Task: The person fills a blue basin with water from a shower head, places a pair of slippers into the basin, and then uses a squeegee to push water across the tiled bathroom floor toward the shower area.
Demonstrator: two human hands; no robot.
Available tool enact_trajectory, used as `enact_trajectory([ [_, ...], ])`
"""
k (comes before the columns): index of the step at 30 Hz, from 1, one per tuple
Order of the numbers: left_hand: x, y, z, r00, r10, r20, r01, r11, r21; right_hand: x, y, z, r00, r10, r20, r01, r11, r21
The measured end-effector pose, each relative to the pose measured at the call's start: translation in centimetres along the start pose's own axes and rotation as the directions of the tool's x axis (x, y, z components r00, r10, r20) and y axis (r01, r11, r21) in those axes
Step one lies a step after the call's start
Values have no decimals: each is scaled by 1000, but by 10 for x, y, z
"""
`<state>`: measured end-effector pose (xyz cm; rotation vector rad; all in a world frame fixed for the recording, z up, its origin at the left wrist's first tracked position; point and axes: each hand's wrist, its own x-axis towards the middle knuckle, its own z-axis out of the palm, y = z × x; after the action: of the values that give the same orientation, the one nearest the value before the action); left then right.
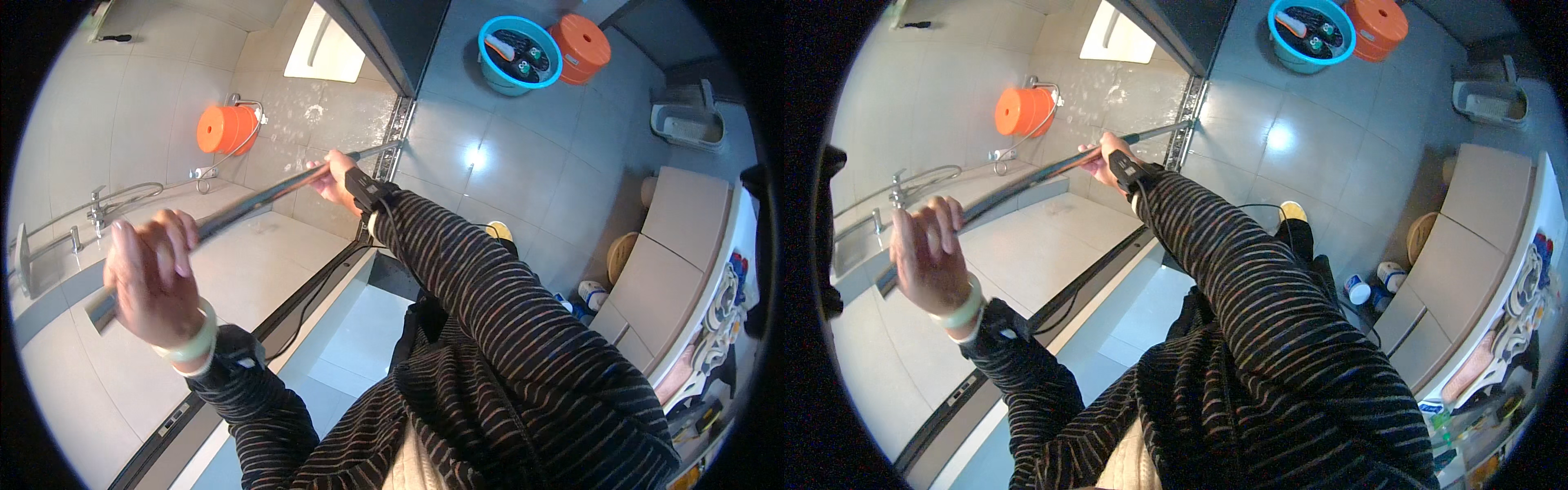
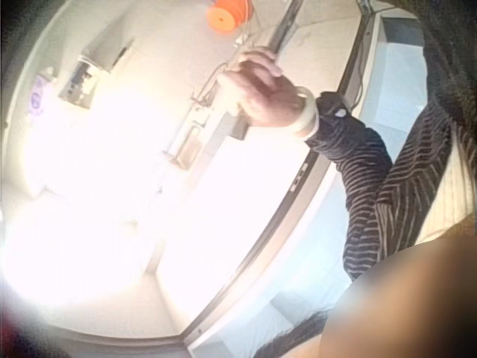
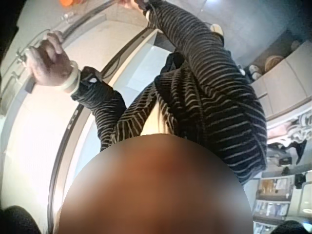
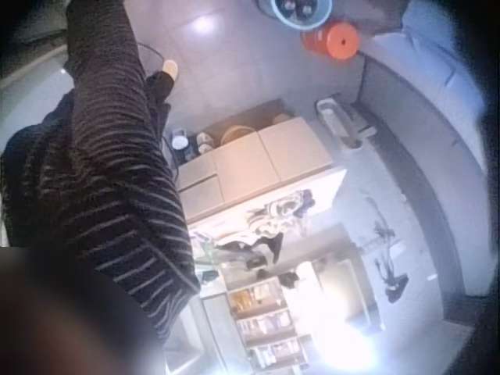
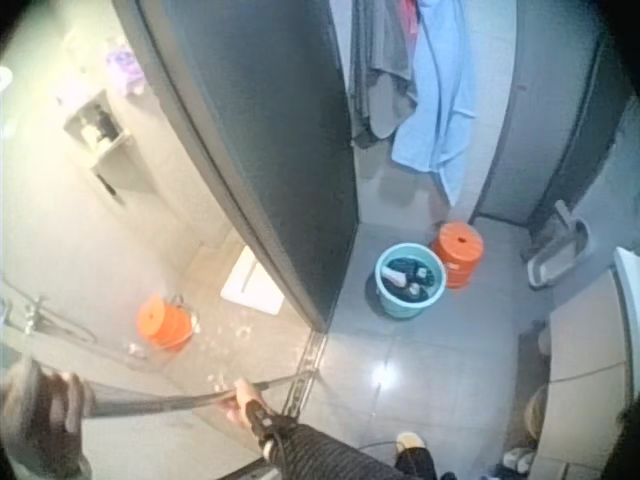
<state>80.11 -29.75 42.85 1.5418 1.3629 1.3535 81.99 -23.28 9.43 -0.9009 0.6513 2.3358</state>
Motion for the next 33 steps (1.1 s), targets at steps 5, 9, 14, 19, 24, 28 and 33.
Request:
enact_trajectory([
  [5, -32, 20, 59, 968, 93, 234, -62, 988, -140, -55, -36, -50, 996, 39, -83, -41, 999, -23],
  [9, -45, 37, 86, 960, 94, 264, -55, 987, -152, -125, -74, -74, 979, -80, -189, 68, 996, -65],
  [14, -50, -7, 124, 970, 75, 233, 31, 906, -422, -175, -156, -126, 898, -254, -359, 216, 966, -142],
  [19, -71, -77, 197, 976, -177, 131, 216, 881, -420, -179, -259, -202, 799, -411, -439, 260, 895, -363],
  [24, -83, -118, 233, 970, -228, 82, 240, 851, -467, -136, -304, -245, 746, -410, -525, 85, 840, -536],
  [28, -94, -107, 184, 957, -281, -66, 223, 866, -448, -58, -265, -278, 876, -399, -272, -62, 467, -882],
  [33, -93, -72, 94, 935, -268, -233, 180, 923, -341, 54, -169, -279, 907, -148, 395, 417, 170, -893],
])
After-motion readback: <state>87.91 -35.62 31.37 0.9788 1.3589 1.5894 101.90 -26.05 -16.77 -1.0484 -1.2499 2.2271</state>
